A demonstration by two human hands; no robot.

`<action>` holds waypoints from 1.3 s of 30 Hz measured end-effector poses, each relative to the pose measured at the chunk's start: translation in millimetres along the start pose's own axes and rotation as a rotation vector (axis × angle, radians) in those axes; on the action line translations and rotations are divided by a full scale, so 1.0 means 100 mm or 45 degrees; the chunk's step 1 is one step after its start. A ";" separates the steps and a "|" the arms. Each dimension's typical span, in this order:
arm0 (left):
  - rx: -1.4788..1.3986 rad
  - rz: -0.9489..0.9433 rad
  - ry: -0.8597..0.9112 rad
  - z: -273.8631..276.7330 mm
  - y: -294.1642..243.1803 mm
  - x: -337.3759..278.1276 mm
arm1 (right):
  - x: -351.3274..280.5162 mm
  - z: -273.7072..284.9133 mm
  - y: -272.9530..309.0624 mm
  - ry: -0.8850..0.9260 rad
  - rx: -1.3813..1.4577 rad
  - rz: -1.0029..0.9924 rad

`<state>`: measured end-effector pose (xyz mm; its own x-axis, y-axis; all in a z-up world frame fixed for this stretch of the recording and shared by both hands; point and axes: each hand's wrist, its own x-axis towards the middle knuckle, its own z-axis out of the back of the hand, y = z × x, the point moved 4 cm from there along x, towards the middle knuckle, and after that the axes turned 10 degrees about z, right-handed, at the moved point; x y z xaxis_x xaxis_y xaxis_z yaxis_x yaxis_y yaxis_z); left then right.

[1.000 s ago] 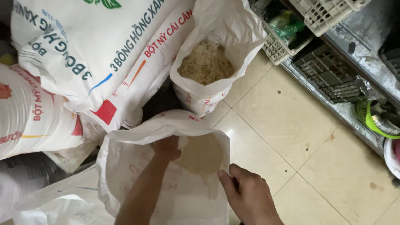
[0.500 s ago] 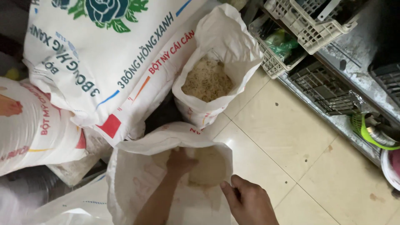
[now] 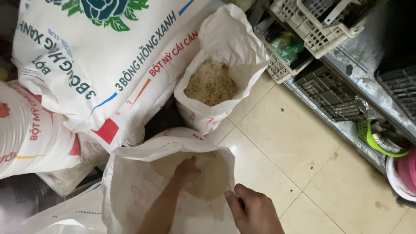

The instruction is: Measuring flour from large sacks into a bowl and weighing out baking additives using a scale and spoons in a bakery kitchen.

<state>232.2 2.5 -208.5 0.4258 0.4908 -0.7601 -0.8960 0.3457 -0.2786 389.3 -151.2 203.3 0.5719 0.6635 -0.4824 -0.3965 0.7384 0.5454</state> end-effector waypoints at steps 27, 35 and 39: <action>-1.541 0.285 -0.086 1.72 -0.04 -2.14 | -0.68 0.52 0.15 0.168 -0.161 0.068; -1.922 0.365 -0.282 1.61 -0.03 -2.81 | -1.49 1.01 0.17 0.107 -0.005 0.068; -2.047 0.398 -0.309 1.66 -0.14 -3.19 | -1.70 1.01 -0.12 0.018 0.003 0.156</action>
